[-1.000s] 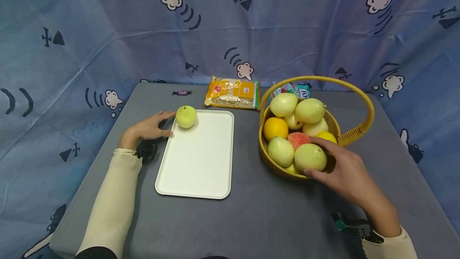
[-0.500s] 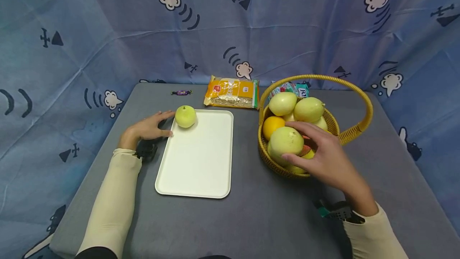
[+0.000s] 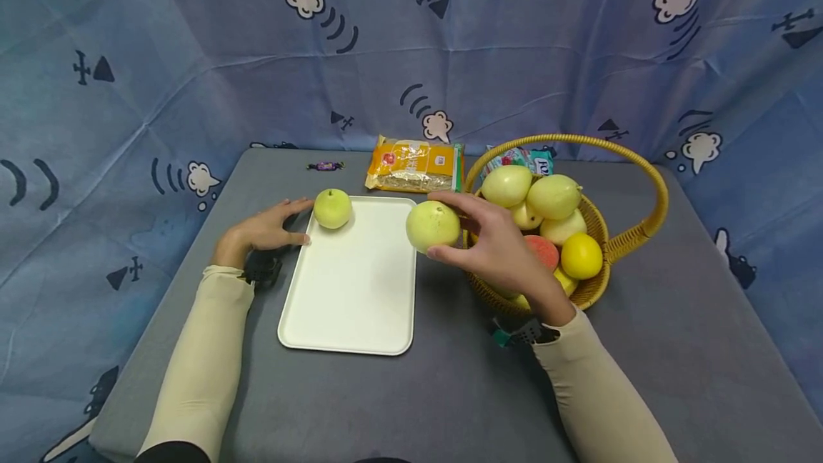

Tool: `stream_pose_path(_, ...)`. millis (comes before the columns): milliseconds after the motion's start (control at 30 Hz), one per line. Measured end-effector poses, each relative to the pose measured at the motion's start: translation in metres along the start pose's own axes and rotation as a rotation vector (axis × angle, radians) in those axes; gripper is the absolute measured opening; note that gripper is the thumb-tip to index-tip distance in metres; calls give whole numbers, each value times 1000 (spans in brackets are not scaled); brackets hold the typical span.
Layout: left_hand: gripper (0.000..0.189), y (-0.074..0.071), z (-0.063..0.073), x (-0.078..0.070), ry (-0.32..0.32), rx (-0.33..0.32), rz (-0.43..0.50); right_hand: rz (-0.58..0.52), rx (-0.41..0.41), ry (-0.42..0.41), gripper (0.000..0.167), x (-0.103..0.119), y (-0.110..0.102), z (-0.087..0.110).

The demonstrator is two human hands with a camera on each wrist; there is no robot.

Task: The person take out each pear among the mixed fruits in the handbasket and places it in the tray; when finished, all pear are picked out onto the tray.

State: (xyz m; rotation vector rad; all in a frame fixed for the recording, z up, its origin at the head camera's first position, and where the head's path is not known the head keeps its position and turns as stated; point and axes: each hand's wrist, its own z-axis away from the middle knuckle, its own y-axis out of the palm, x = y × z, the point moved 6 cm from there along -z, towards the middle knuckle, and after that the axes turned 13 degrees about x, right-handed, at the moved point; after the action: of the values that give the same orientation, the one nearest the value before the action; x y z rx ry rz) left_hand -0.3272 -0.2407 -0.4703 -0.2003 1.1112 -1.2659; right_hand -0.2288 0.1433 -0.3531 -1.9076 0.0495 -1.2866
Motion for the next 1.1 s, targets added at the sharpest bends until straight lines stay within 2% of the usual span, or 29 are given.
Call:
stream_pose_path(233, 89, -2, 2, -1, -3, 1, 0, -120, 11, -8, 75, -2, 21, -39)
stream_pose_path(400, 89, -2, 2, 0, -16, -1, 5, -145, -35, -56, 74, -3, 33, -67)
stream_pose_path(567, 88, -2, 3, 0, -7, -4, -4, -194, -75, -51, 74, -9, 47, -89)
stream_pose_path(867, 88, -2, 5, -1, 6, -9, -14, -232, -154, 6, 72, -43, 74, -117)
stream_pose_path(1100, 88, -1, 1, 0, 0, -6, -19, -241, -168, 92, 72, -73, 94, -126)
